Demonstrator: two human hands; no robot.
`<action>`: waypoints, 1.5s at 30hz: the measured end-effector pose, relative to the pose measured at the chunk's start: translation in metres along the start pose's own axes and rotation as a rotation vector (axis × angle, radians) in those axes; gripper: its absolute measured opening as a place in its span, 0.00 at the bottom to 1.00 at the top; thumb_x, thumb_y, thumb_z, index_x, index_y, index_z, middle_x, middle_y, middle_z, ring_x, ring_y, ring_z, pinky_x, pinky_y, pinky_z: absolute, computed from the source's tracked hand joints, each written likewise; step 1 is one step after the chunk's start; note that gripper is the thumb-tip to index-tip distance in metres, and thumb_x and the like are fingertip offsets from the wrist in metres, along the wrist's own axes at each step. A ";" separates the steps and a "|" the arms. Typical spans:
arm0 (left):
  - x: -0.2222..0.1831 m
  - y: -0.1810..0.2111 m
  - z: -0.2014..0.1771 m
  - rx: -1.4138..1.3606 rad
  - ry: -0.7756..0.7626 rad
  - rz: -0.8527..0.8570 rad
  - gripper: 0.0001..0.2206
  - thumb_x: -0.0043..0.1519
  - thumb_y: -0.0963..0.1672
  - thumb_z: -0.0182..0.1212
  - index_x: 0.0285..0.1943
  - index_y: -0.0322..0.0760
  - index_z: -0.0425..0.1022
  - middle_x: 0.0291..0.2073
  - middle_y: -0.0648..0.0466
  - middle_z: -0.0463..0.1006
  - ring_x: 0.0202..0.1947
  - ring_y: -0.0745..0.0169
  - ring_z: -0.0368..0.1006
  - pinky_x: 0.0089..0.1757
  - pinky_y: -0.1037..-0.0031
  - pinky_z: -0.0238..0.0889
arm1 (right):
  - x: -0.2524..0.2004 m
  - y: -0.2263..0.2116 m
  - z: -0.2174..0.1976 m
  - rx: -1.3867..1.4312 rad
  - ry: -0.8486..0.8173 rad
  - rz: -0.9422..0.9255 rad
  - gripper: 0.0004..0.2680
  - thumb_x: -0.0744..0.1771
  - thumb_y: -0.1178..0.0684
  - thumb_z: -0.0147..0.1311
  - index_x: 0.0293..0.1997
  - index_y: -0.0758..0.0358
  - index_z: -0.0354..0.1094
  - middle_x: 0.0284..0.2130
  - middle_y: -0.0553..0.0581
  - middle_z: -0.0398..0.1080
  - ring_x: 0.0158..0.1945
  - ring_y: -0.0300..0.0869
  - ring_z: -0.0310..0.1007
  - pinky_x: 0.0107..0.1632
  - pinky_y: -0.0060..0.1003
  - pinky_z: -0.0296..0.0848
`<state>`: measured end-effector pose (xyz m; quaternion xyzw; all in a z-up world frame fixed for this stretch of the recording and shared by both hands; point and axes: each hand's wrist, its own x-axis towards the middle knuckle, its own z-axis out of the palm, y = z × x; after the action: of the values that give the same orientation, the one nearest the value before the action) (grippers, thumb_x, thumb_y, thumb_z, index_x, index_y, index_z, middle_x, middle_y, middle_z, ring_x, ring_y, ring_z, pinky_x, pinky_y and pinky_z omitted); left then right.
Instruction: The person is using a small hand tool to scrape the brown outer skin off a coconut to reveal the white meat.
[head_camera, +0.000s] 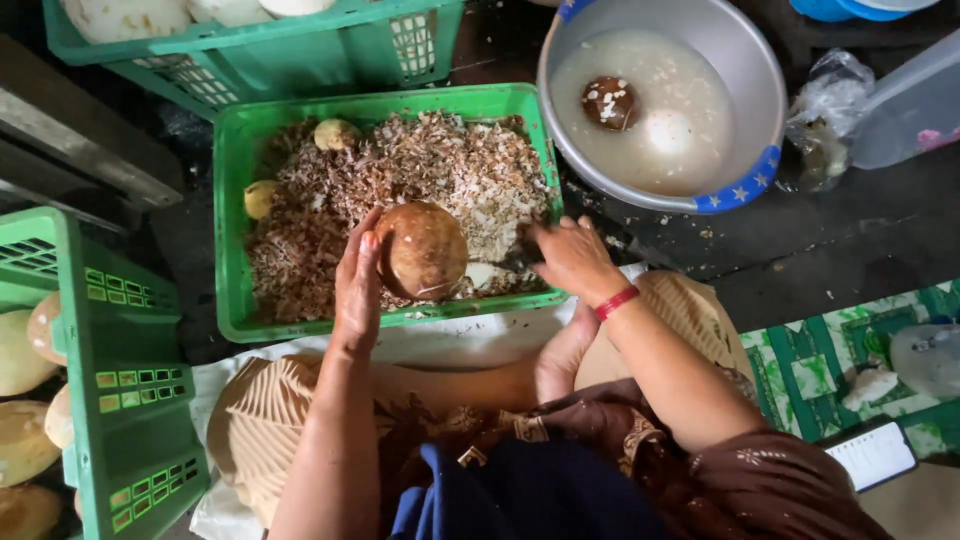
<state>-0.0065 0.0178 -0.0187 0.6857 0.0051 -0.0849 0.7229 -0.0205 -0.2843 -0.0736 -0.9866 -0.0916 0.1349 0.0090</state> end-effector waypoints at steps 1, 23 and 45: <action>0.002 -0.002 0.000 -0.002 0.002 0.001 0.31 0.68 0.59 0.43 0.74 0.42 0.60 0.71 0.31 0.54 0.70 0.27 0.53 0.58 0.32 0.52 | 0.000 0.003 0.014 -0.003 0.000 -0.002 0.15 0.62 0.44 0.61 0.51 0.52 0.68 0.37 0.57 0.78 0.50 0.53 0.73 0.54 0.52 0.65; 0.009 -0.031 0.018 0.496 0.173 0.315 0.55 0.34 0.62 0.74 0.74 0.46 0.58 0.63 0.39 0.63 0.66 0.31 0.59 0.62 0.46 0.54 | 0.021 -0.130 -0.034 0.801 0.734 -0.036 0.06 0.65 0.47 0.57 0.39 0.52 0.77 0.42 0.55 0.69 0.47 0.51 0.72 0.51 0.42 0.71; -0.009 -0.035 0.047 0.665 0.474 0.327 0.50 0.32 0.49 0.81 0.69 0.53 0.60 0.65 0.48 0.58 0.64 0.37 0.63 0.59 0.51 0.63 | 0.030 -0.150 -0.064 0.593 0.767 0.071 0.07 0.68 0.53 0.53 0.30 0.53 0.74 0.39 0.53 0.65 0.45 0.52 0.70 0.41 0.41 0.72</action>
<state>-0.0254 -0.0288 -0.0496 0.8733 0.0346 0.1935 0.4459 -0.0021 -0.1307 -0.0130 -0.9225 -0.0053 -0.2181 0.3185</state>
